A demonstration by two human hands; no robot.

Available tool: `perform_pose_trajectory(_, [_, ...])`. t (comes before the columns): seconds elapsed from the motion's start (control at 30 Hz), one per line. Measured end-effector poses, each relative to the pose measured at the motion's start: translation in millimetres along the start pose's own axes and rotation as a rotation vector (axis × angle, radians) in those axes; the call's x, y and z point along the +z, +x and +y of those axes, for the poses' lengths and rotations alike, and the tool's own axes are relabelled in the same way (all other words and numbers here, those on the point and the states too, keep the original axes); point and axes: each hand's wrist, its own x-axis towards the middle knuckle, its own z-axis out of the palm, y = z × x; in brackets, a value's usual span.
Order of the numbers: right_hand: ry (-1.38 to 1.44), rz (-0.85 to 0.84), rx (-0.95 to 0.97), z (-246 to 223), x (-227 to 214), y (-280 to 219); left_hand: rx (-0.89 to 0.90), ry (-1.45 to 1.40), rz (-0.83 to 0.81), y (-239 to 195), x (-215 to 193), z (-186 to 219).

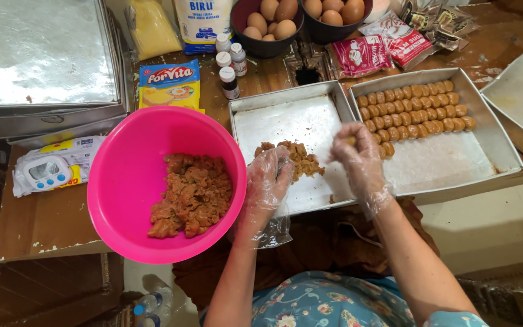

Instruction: Shaping dough into small balls and arranging them in a baking tray

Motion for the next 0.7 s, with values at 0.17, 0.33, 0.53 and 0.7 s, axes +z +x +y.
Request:
perform_pose_trajectory(0.17, [0.168, -0.141, 0.052, -29.0, 12.0, -11.2, 0.018, 0.032, -0.005, -0.1, -7.8, 9.8])
perform_pose_trajectory(0.33, [0.068, -0.120, 0.012, -15.9, 11.2, -10.1, -0.001, 0.024, -0.019, 0.0, -11.1, 13.2])
perform_pose_trajectory(0.53, [0.116, -0.110, 0.158, -6.2, 6.2, -2.4, -0.026, -0.013, -0.014, -3.5, -12.1, 17.0])
perform_pose_trajectory(0.7, [0.251, -0.136, 0.173, -18.0, 7.3, -3.4, -0.007, -0.020, -0.027, -5.1, -21.2, 28.2])
